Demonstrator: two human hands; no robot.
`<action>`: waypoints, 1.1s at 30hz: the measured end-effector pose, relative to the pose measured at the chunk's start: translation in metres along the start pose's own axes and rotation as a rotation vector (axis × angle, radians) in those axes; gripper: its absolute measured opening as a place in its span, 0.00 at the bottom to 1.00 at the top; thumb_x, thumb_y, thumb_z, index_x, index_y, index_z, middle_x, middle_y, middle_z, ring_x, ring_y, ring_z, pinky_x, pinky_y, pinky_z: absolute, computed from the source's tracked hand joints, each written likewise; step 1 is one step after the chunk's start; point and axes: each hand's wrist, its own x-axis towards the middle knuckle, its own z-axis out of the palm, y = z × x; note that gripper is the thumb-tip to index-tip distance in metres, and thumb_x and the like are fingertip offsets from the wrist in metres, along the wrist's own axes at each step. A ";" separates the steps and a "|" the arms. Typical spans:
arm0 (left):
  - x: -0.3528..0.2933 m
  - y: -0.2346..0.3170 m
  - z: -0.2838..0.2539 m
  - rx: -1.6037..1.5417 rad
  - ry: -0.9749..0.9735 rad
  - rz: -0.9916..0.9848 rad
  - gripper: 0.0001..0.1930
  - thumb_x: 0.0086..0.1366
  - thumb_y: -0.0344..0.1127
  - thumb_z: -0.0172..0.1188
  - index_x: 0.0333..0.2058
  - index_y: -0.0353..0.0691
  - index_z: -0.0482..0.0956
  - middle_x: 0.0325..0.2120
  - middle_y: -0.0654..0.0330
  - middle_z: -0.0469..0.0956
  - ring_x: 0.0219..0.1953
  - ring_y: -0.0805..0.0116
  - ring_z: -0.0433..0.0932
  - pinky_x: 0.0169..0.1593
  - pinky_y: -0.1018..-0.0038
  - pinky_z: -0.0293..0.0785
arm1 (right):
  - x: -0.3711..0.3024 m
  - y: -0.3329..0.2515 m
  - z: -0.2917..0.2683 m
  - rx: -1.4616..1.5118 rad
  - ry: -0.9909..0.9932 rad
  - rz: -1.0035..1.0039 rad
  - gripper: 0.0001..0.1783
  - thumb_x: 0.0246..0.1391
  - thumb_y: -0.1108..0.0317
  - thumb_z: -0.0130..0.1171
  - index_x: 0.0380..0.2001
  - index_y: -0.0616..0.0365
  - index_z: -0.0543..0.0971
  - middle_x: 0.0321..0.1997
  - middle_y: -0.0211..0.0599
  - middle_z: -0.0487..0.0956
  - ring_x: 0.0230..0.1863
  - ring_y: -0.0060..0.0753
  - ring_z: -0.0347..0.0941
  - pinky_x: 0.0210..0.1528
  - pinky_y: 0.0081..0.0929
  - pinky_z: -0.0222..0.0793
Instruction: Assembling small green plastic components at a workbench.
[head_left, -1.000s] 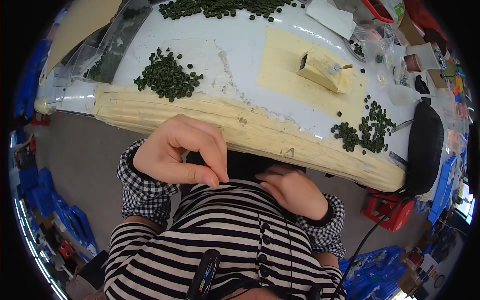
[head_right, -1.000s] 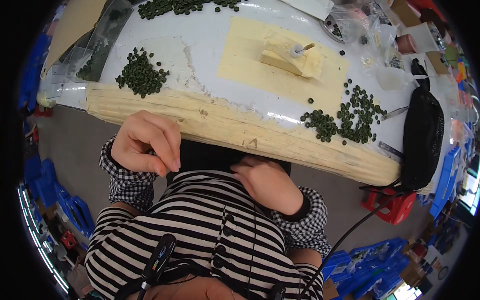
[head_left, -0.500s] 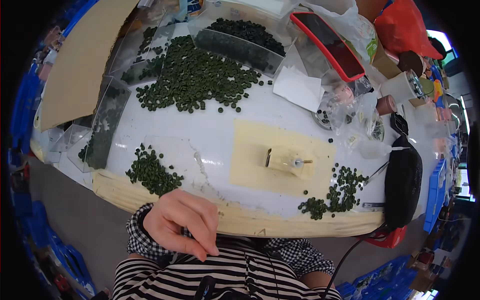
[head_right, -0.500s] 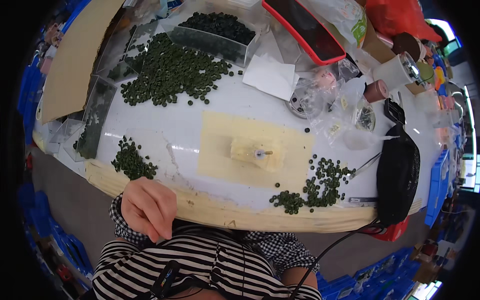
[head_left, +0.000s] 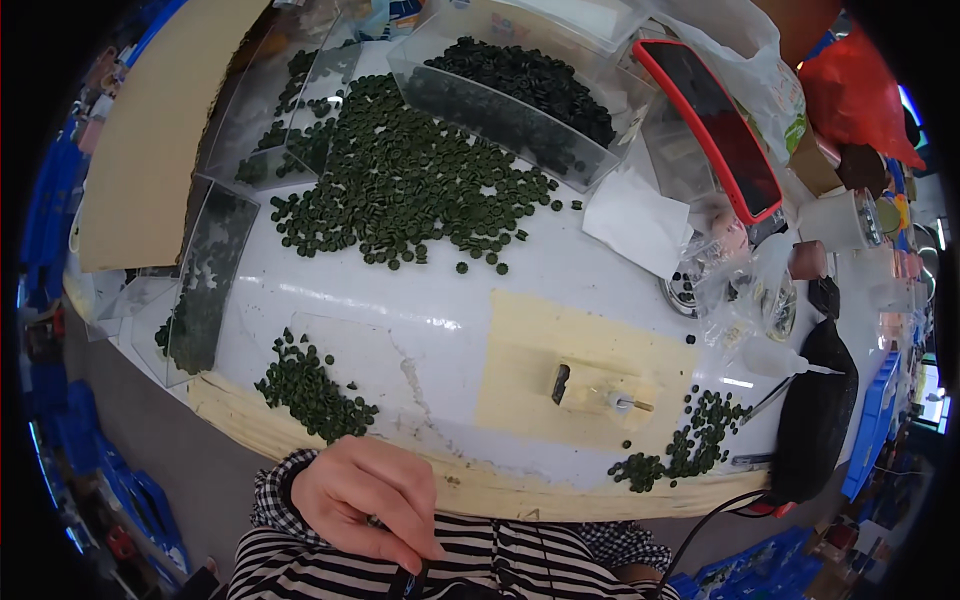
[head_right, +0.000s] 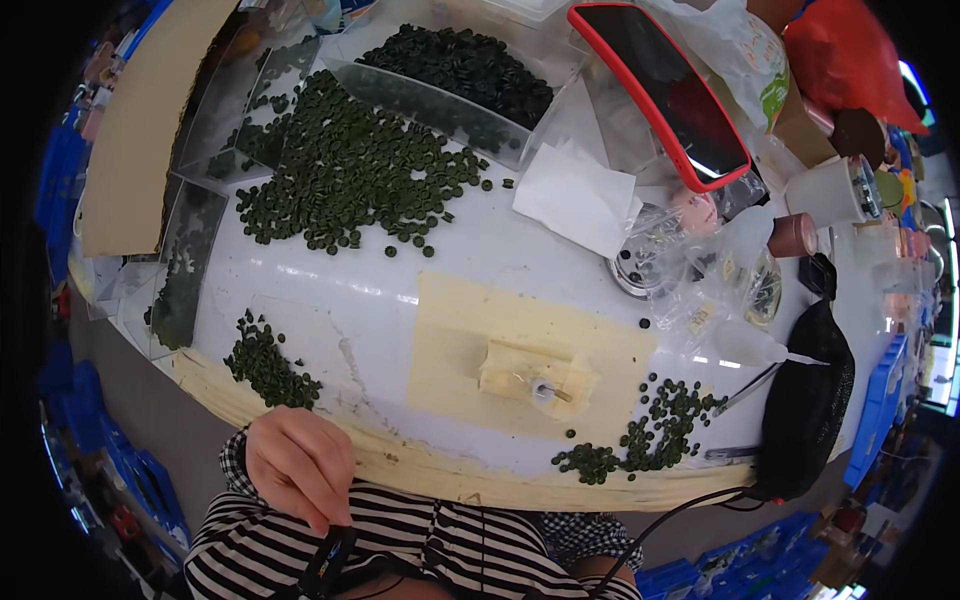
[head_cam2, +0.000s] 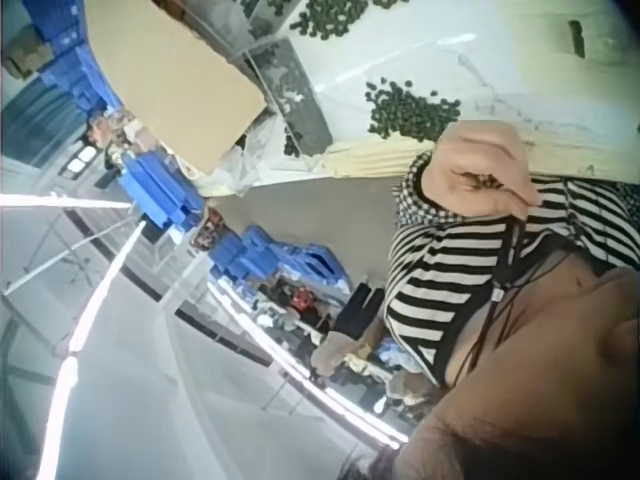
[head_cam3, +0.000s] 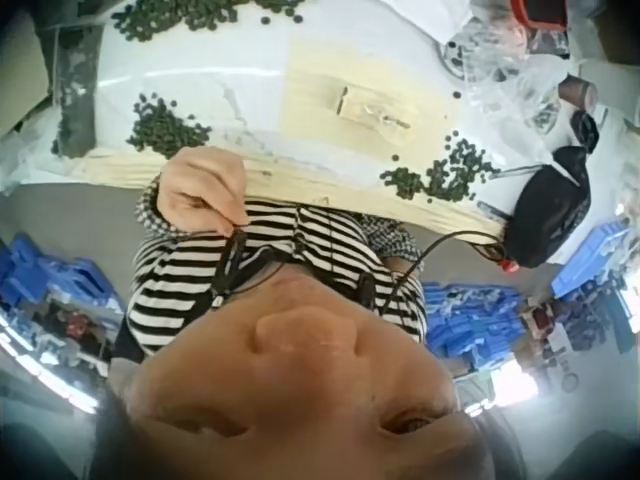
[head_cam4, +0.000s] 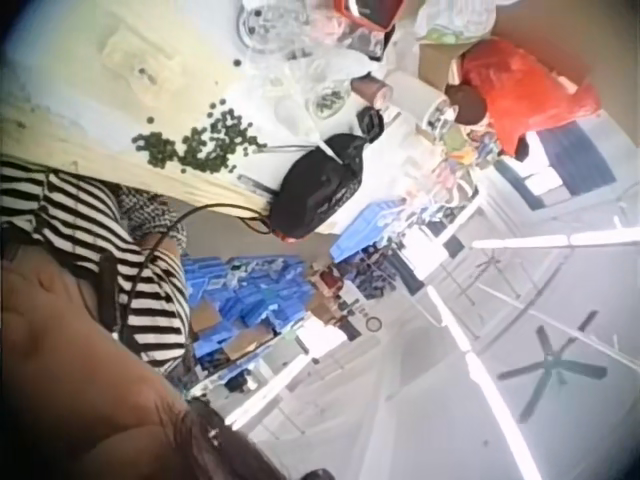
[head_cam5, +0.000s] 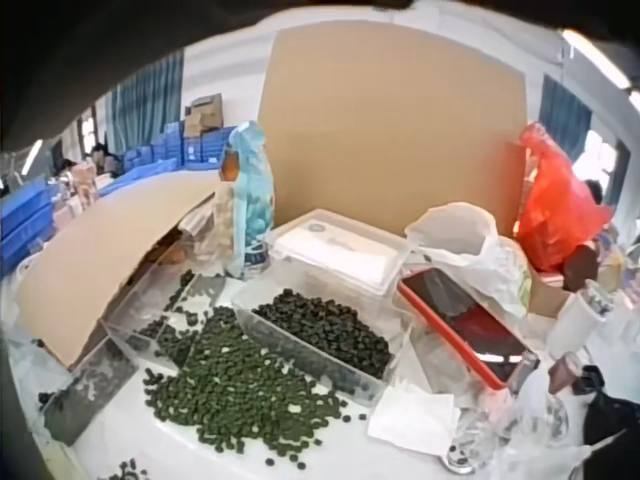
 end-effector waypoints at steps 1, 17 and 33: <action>-0.005 0.001 -0.004 0.065 0.038 0.021 0.12 0.51 0.24 0.72 0.35 0.30 0.84 0.28 0.55 0.79 0.26 0.66 0.75 0.27 0.73 0.69 | -0.001 0.003 -0.001 -0.008 0.001 -0.004 0.18 0.54 0.65 0.58 0.48 0.56 0.77 0.50 0.46 0.76 0.52 0.50 0.71 0.54 0.42 0.66; -0.007 0.036 -0.001 1.656 0.189 -0.266 0.15 0.44 0.28 0.70 0.35 0.38 0.81 0.35 0.61 0.77 0.42 0.58 0.73 0.49 0.64 0.69 | 0.005 0.003 -0.186 0.464 -0.587 0.220 0.06 0.46 0.71 0.64 0.29 0.59 0.83 0.26 0.42 0.81 0.25 0.49 0.77 0.30 0.35 0.74; -0.005 0.025 0.007 1.743 0.193 -0.099 0.10 0.43 0.20 0.66 0.26 0.37 0.78 0.29 0.60 0.77 0.33 0.58 0.74 0.43 0.65 0.68 | 0.137 -0.112 -0.109 0.438 0.437 -0.281 0.16 0.38 0.81 0.69 0.35 0.61 0.81 0.31 0.39 0.78 0.30 0.39 0.75 0.31 0.30 0.71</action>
